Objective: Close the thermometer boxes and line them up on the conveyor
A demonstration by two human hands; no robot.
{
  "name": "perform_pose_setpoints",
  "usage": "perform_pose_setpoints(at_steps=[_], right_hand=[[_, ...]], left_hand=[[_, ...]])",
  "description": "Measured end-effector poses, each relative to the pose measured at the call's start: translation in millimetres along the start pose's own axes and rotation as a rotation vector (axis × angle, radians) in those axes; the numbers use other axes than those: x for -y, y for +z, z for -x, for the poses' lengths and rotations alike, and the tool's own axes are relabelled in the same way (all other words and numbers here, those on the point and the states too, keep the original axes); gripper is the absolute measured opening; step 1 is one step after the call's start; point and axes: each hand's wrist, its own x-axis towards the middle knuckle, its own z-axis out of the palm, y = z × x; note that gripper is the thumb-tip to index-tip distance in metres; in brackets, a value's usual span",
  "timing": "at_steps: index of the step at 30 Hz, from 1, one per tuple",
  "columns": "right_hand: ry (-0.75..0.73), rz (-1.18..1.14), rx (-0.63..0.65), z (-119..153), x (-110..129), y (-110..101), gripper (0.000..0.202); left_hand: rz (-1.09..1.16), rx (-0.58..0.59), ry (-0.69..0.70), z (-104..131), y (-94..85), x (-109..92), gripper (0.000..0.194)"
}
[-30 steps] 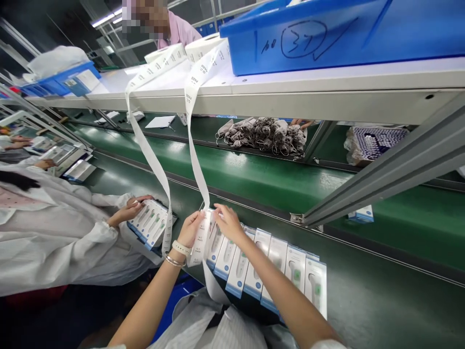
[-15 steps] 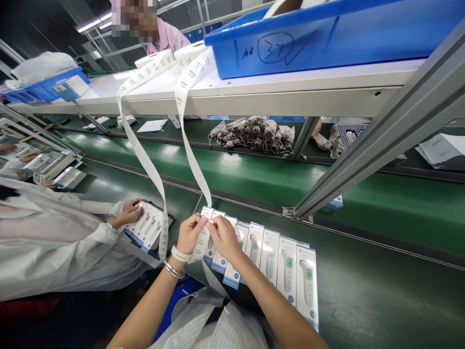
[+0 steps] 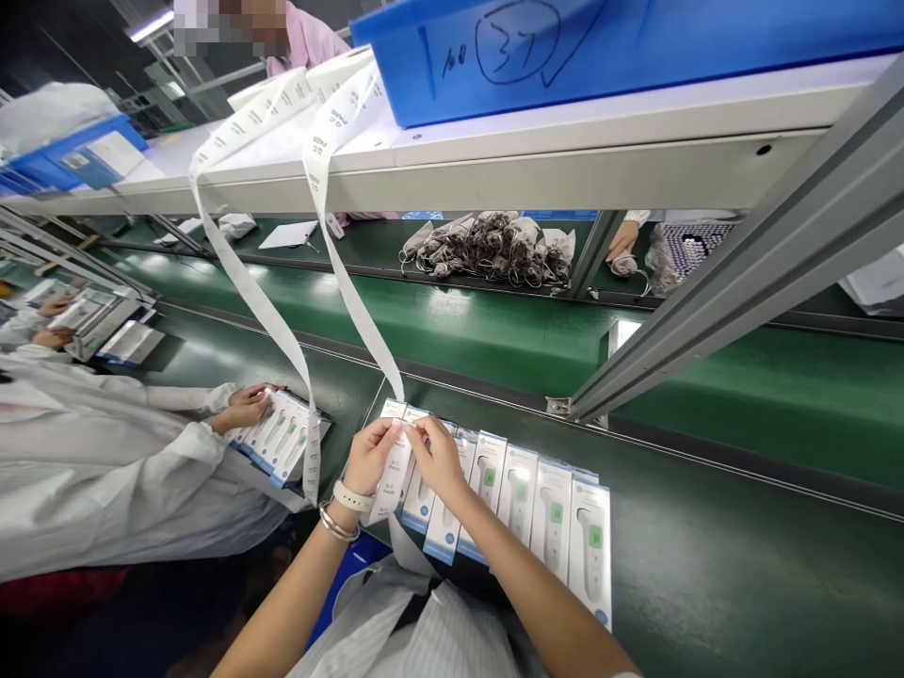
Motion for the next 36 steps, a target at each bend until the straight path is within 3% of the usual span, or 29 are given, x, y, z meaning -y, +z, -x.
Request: perform_pose_setpoints(at_steps=[6, 10, 19, 25, 31, 36], right_hand=[[0.037, -0.119, -0.062, 5, 4, -3, 0.010], [0.040, -0.144, -0.043, 8, 7, -3, 0.008], [0.154, -0.258, -0.024, 15, 9, -6, 0.014], [0.063, -0.147, -0.007, 16, 17, -6, 0.011], [0.054, 0.004, -0.003, 16, 10, 4, 0.020], [-0.009, 0.345, -0.087, 6, -6, 13, 0.027]], left_hand=[[0.070, 0.027, -0.032, 2, 4.6, -5, 0.028], [0.044, 0.017, -0.040, 3, 5.5, -9, 0.018], [0.010, 0.059, -0.024, 5, 0.8, -11, 0.015], [-0.045, 0.003, -0.033, 6, -4.1, -7, 0.019], [-0.055, -0.076, -0.047, 3, -0.2, -2, 0.040], [-0.001, -0.050, -0.095, -4, 4.6, 5, 0.029]])
